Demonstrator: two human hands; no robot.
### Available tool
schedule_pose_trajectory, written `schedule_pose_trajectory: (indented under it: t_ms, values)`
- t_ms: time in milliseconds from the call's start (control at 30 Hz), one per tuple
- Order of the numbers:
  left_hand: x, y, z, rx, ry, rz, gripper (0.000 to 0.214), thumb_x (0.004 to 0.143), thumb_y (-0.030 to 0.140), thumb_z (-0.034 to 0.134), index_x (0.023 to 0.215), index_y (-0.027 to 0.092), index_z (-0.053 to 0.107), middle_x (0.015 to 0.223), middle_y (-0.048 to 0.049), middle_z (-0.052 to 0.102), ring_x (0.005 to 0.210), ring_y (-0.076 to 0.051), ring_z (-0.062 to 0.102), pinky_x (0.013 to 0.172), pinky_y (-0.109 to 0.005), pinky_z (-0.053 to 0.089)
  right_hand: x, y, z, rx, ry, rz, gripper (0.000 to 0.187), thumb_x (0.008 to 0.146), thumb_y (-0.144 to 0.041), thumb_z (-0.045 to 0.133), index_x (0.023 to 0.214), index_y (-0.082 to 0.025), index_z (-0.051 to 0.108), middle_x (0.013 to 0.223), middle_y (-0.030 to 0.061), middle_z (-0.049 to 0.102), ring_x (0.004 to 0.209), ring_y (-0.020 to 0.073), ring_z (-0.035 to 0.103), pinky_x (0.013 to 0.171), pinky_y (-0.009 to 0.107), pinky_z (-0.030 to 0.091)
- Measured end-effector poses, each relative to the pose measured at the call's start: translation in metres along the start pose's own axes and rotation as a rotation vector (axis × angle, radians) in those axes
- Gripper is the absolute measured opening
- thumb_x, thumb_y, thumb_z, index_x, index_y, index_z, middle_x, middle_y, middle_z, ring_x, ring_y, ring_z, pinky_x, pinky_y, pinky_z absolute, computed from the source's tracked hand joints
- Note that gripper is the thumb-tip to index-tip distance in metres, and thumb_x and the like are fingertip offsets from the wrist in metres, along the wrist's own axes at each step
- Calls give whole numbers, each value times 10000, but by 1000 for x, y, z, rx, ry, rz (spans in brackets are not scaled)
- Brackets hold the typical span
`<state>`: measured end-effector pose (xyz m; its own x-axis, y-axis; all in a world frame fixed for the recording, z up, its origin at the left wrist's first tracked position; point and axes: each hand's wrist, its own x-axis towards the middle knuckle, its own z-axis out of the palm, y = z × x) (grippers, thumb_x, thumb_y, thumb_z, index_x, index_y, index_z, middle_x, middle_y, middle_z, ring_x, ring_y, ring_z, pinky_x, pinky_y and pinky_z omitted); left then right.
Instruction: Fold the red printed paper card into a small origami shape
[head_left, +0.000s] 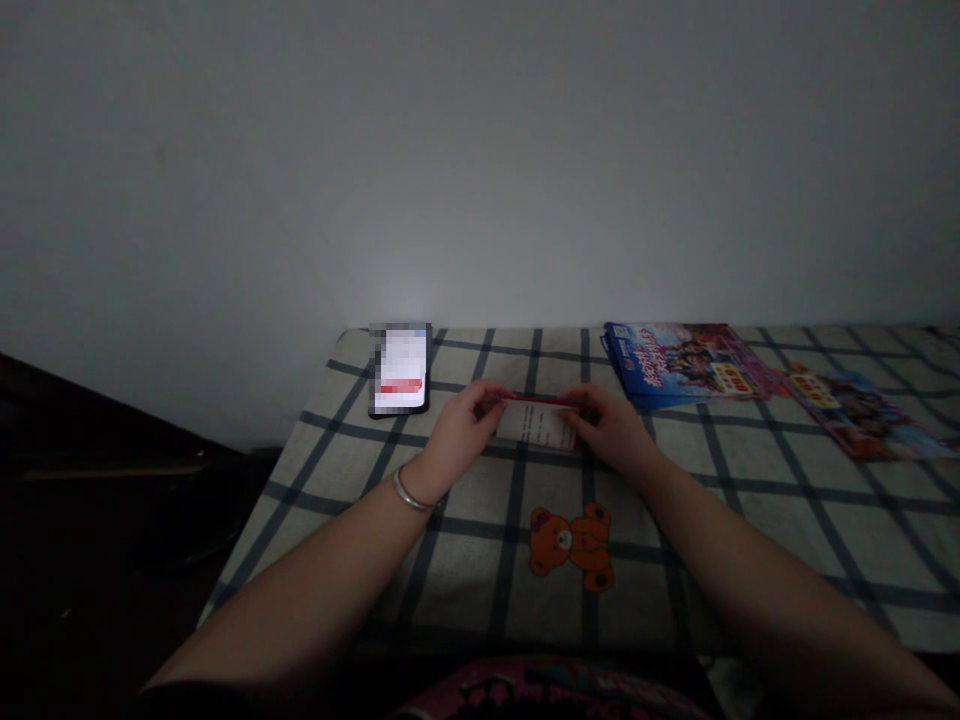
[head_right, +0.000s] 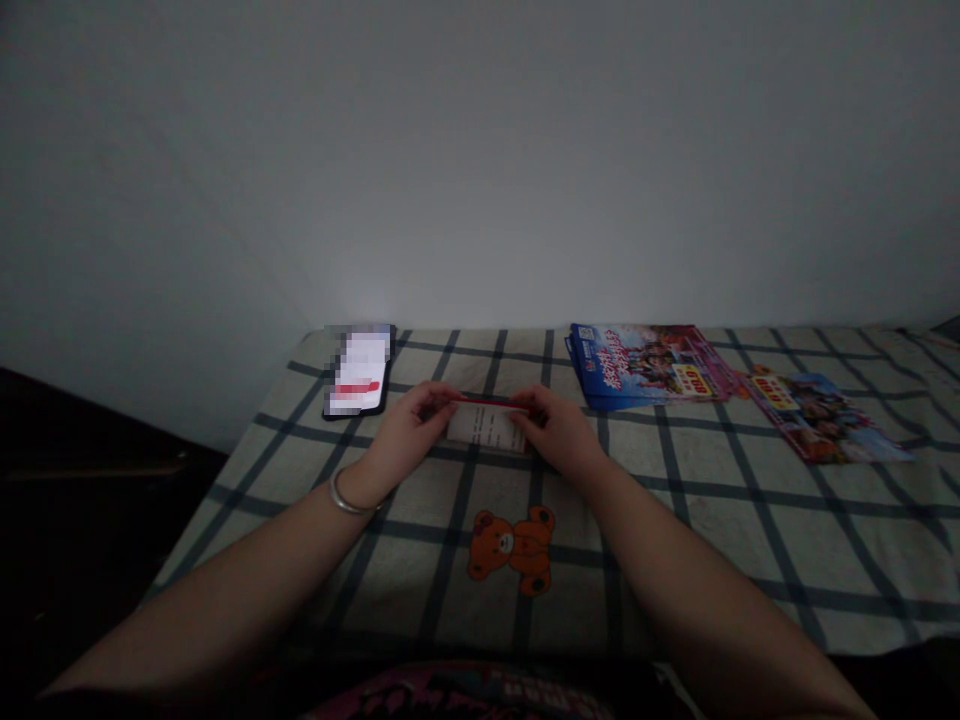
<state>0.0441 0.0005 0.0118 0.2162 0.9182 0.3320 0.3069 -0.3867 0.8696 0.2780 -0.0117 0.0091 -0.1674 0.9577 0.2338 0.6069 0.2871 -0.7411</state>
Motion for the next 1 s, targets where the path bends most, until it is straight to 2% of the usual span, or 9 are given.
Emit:
schedule_pose_trajectory:
  t_ms: [200, 400, 500, 667, 1000]
  values:
    - [1, 0, 0, 14, -24, -25, 210, 820, 83, 543, 985, 180, 629, 914, -26, 701, 800, -141, 654, 739, -274, 534, -1, 1, 1, 47, 58, 0, 230, 820, -317, 645, 1042, -264, 664, 853, 17, 715, 631, 163, 619, 615, 310, 519]
    - [0, -5, 0, -87, -58, -45, 283, 910, 246, 529, 1184, 176, 551, 1031, -67, 701, 904, -168, 668, 761, -292, 540, -2, -1, 1, 82, 107, -23, 203, 806, -301, 644, 1001, -258, 680, 837, 16, 713, 611, 157, 606, 580, 296, 513]
    - [0, -3, 0, -46, -72, -70, 216, 917, 284, 529, 1084, 174, 610, 948, -56, 707, 839, -169, 666, 727, -292, 536, -2, 0, 1, 80, 122, -30, 212, 799, -309, 657, 1003, -253, 679, 845, 20, 712, 624, 159, 609, 593, 300, 517]
    - [0, 0, -1, -44, -34, -83, 139, 884, 236, 564, 969, 165, 648, 884, -43, 710, 794, -157, 662, 710, -280, 535, -2, 0, 1, 46, 80, -60, 200, 818, -311, 645, 1007, -254, 677, 886, 26, 715, 643, 159, 611, 612, 304, 521]
    - [-2, -1, 1, -75, 15, -13, 216, 881, 190, 578, 1091, 181, 627, 979, -49, 720, 873, -155, 686, 765, -290, 556, -3, -3, 0, 48, 79, -70, 203, 830, -306, 635, 1021, -255, 683, 896, 25, 719, 687, 172, 629, 637, 316, 538]
